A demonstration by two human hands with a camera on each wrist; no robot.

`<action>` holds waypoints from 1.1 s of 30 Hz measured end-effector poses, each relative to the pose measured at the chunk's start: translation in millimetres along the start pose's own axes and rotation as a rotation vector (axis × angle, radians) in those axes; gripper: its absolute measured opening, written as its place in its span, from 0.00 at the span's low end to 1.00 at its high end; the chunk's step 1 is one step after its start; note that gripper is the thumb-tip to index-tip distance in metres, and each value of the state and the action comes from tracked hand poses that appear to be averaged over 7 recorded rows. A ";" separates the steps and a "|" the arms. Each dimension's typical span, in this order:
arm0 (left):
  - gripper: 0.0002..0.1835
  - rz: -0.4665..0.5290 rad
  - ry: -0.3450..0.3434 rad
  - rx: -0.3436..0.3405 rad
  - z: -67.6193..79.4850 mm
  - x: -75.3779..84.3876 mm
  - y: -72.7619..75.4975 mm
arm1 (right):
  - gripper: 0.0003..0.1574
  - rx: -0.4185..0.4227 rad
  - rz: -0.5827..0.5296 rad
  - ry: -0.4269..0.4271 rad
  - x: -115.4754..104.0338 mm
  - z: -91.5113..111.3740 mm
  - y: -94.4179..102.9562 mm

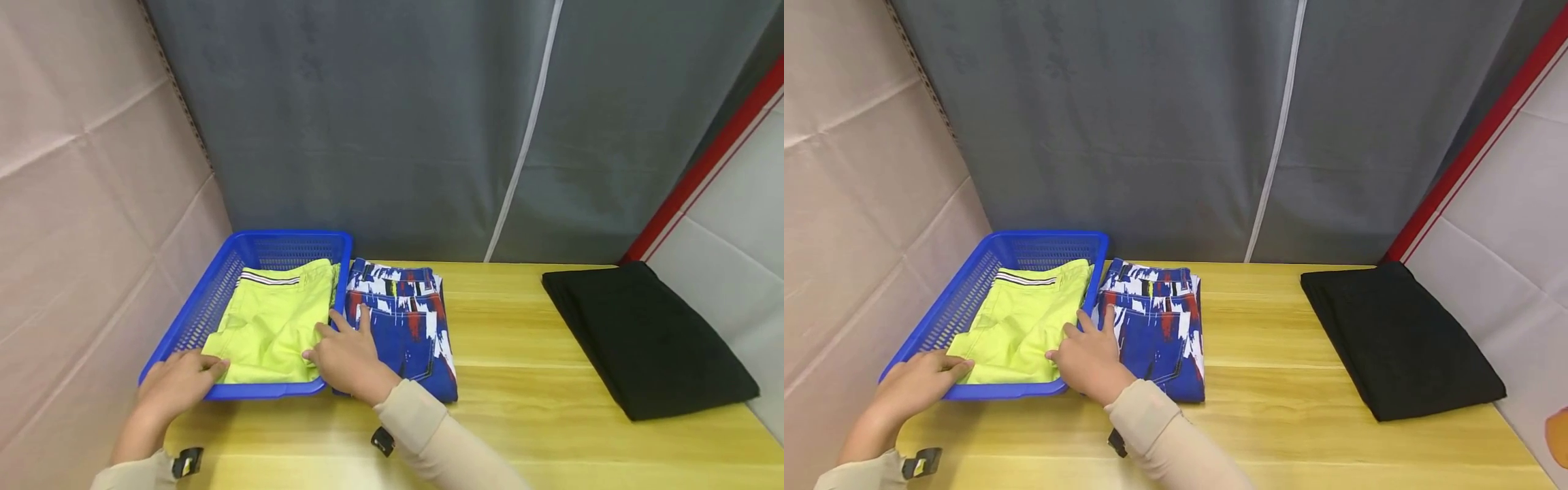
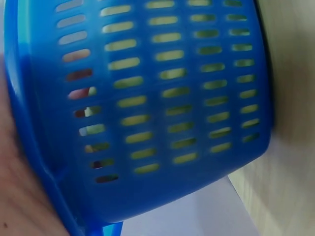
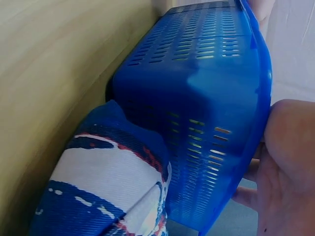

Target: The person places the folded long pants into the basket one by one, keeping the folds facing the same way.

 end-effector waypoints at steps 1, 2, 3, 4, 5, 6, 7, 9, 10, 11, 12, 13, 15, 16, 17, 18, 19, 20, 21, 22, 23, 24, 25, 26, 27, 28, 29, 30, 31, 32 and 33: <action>0.29 -0.001 0.004 0.001 0.3 -0.9 -0.6 | 0.28 0.007 -0.012 0.003 -0.5 0.3 -0.5; 0.29 0.002 0.006 0.004 0.6 -1.4 -1.5 | 0.28 0.012 -0.028 0.005 -0.8 0.8 -1.2; 0.30 0.005 0.007 0.008 0.9 -1.5 -2.8 | 0.27 0.019 -0.057 0.005 -0.5 1.4 -2.2; 0.30 0.011 0.009 0.015 2.0 -1.4 -4.3 | 0.27 0.027 -0.096 0.001 0.1 2.7 -3.3; 0.31 0.019 0.011 0.022 2.8 -1.2 -5.8 | 0.27 0.036 -0.138 -0.003 0.9 4.0 -4.6; 0.31 0.030 0.012 0.031 3.5 -0.8 -7.2 | 0.26 0.045 -0.177 -0.005 1.9 5.2 -5.7; 0.31 0.046 0.013 0.045 4.4 -0.3 -8.5 | 0.26 0.056 -0.209 -0.004 2.8 6.4 -6.8; 0.30 0.081 0.014 0.077 5.4 0.9 -9.5 | 0.26 0.087 -0.240 0.000 4.5 8.1 -8.3; 0.29 0.099 0.015 0.101 6.1 1.6 -9.3 | 0.27 0.108 -0.222 0.007 5.1 8.8 -8.5; 0.28 0.117 0.016 0.126 6.9 2.1 -8.5 | 0.27 0.128 -0.186 0.019 5.2 9.3 -8.6; 0.27 0.134 0.017 0.154 8.1 2.9 -7.4 | 0.27 0.151 -0.141 0.030 5.0 9.9 -8.5; 0.27 0.151 0.018 0.182 9.1 3.4 -6.2 | 0.27 0.174 -0.095 0.040 4.6 10.6 -8.5; 0.26 0.185 0.025 0.251 11.9 4.7 -2.1 | 0.27 0.217 0.001 0.056 3.7 11.3 -8.4; 0.25 0.204 0.029 0.284 13.6 5.4 0.2 | 0.27 0.232 0.041 0.062 3.3 11.8 -8.3; 0.26 0.232 0.032 0.305 15.3 6.5 2.4 | 0.27 0.247 0.069 0.067 2.9 12.4 -8.0; 0.26 0.262 0.034 0.324 17.0 8.0 4.5 | 0.27 0.261 0.094 0.074 2.5 13.0 -7.5; 0.26 0.297 0.035 0.339 18.7 9.7 6.1 | 0.26 0.272 0.114 0.081 2.2 13.7 -7.0; 0.26 0.330 0.034 0.359 21.0 12.0 8.1 | 0.26 0.282 0.134 0.089 1.8 14.6 -6.4; 0.26 0.362 0.032 0.374 23.0 14.1 9.3 | 0.26 0.290 0.154 0.096 1.4 15.8 -5.7; 0.26 0.393 0.028 0.389 25.3 16.7 10.7 | 0.26 0.303 0.164 0.105 1.1 17.6 -4.7; 0.26 0.419 0.021 0.403 27.4 19.3 11.7 | 0.26 0.319 0.173 0.114 1.0 19.6 -3.7; 0.26 0.438 0.013 0.423 29.6 22.2 12.6 | 0.26 0.335 0.180 0.123 1.2 22.0 -2.6; 0.26 0.455 0.003 0.441 31.9 25.1 13.0 | 0.26 0.350 0.181 0.128 2.1 24.7 -1.4; 0.26 0.469 -0.009 0.458 34.0 28.1 13.3 | 0.27 0.364 0.179 0.132 3.6 27.7 -0.1; 0.26 0.481 -0.023 0.472 36.3 31.3 13.6 | 0.28 0.378 0.172 0.134 5.9 31.1 1.3; 0.27 0.499 -0.039 0.480 38.5 34.7 14.2 | 0.29 0.392 0.160 0.135 9.0 34.6 2.8; 0.27 0.515 -0.062 0.488 40.4 38.4 15.2 | 0.30 0.406 0.142 0.134 12.9 38.1 4.6; 0.28 0.530 -0.089 0.497 42.1 42.4 16.4 | 0.31 0.420 0.121 0.131 17.5 41.6 6.5; 0.29 0.540 -0.116 0.503 43.7 46.4 17.9 | 0.32 0.439 0.093 0.127 22.7 45.4 8.3; 0.30 0.548 -0.144 0.510 45.4 50.6 20.0 | 0.34 0.453 0.063 0.118 28.2 49.2 10.1; 0.30 0.556 -0.173 0.518 47.3 55.0 22.4 | 0.35 0.473 0.028 0.107 33.8 53.3 11.8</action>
Point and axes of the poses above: each hand's wrist, its own z-axis away from the middle knuckle, its own y-axis out of the back of the hand, x = y × z, the point moved 5 cm from there along -z, towards the middle knuckle, and after that the axes turned 14 degrees about y, right-handed, at the moved point
